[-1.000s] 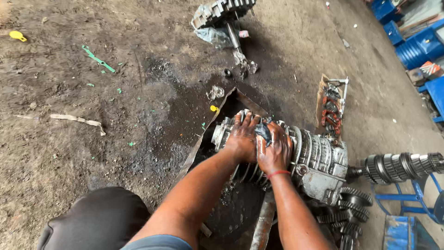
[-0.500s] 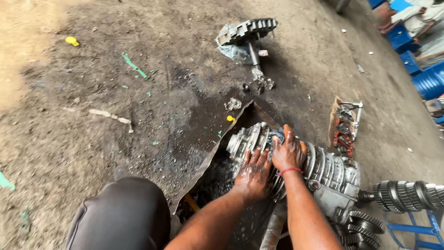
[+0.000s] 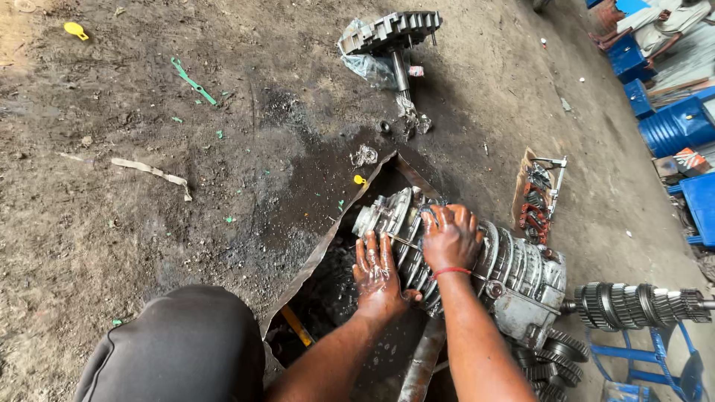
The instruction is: The person uses a yellow scraper to remove grime from the grooves of a large metallic mechanical component. They then wipe the surface with a dark cloth. The person repeats the scraping and wiping actions on different sections of the component.
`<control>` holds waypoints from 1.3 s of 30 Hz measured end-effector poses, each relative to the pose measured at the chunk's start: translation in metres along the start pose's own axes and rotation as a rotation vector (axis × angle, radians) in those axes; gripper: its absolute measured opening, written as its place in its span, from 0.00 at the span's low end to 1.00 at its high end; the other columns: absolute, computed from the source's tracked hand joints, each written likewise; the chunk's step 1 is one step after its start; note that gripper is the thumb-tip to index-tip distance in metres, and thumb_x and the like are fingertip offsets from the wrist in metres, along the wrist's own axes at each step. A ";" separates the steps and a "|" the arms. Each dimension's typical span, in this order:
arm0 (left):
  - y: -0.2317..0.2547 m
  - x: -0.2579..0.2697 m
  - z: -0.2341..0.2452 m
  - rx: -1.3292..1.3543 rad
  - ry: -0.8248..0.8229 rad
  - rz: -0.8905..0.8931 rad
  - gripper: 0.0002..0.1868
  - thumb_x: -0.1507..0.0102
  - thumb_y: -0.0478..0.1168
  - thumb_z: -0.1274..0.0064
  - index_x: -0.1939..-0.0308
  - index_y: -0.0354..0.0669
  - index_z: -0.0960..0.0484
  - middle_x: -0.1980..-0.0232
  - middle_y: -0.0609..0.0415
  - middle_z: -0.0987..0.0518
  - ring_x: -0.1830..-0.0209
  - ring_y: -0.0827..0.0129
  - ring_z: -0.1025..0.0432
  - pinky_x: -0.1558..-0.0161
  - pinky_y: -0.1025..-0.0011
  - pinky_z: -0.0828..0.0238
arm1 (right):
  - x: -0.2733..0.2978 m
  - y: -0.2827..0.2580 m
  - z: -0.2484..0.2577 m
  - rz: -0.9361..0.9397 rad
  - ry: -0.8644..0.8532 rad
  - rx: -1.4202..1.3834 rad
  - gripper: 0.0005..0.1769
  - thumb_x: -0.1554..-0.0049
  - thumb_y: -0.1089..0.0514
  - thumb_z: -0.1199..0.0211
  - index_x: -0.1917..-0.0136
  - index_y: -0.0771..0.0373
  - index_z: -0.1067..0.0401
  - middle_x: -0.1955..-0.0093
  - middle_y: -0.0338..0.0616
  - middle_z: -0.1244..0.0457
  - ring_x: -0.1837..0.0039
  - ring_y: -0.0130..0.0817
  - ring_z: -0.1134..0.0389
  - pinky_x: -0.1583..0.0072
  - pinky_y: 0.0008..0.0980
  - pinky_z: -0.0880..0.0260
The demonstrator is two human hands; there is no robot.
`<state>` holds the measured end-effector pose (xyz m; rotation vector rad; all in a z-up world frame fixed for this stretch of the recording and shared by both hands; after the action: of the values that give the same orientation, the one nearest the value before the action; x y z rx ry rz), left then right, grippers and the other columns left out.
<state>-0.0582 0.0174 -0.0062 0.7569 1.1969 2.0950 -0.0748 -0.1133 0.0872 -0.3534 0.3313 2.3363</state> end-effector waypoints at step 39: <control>-0.024 -0.029 -0.039 -0.077 0.108 -0.051 0.49 0.30 0.50 0.47 0.19 0.45 0.66 0.17 0.41 0.73 0.18 0.36 0.79 0.38 0.16 0.68 | 0.051 -0.039 0.012 0.143 -0.241 0.091 0.37 0.45 0.44 0.39 0.27 0.62 0.39 0.28 0.50 0.40 0.28 0.51 0.42 0.29 0.53 0.48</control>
<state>-0.0622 -0.0157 -0.0492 0.5788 1.1721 2.1501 -0.0841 -0.0493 0.0757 -0.0023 0.3529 2.4617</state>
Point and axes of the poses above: each hand's wrist, its own x-axis away from the middle knuckle, its own z-axis out of the back of the hand, y = z × x, the point moved 5 cm from there along -x, towards the middle knuckle
